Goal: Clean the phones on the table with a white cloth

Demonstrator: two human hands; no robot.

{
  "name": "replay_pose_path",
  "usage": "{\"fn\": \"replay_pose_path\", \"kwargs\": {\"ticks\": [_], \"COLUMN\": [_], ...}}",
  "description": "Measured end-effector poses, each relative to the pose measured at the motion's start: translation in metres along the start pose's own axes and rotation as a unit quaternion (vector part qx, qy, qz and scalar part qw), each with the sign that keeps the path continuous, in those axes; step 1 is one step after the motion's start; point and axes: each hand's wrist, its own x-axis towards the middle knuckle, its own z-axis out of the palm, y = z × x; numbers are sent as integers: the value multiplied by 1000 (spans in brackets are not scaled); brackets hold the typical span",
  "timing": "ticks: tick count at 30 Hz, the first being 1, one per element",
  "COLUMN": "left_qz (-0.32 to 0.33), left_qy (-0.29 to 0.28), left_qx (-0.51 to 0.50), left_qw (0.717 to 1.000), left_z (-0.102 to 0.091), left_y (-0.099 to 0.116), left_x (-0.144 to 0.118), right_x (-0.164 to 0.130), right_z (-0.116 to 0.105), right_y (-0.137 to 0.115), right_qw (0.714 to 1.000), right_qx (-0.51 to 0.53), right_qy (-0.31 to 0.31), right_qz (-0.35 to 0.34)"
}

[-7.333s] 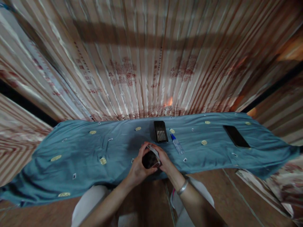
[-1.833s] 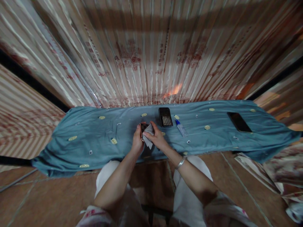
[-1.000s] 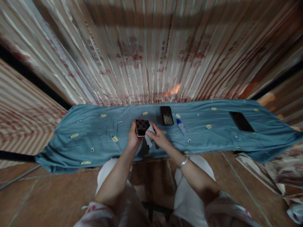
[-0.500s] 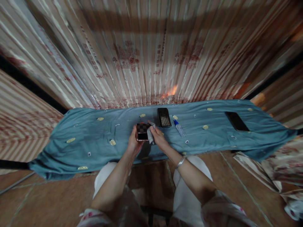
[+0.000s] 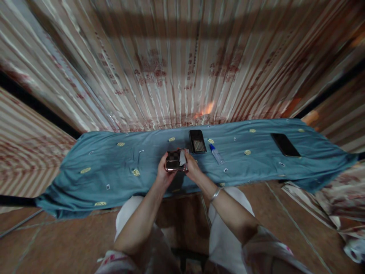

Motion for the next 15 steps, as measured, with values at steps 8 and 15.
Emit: {"fn": "replay_pose_path", "kwargs": {"ticks": [8,15], "left_qz": [26,32], "left_qy": [50,66], "left_qx": [-39,-26], "left_qw": [998,997], "left_z": [-2,-2], "left_y": [5,6], "left_x": [8,13], "right_x": [-8,-10], "right_z": [2,2], "right_y": [14,20], "right_qw": [994,993], "right_qx": [-72,-81], "right_qy": [33,34], "right_qz": [-71,-75]}}
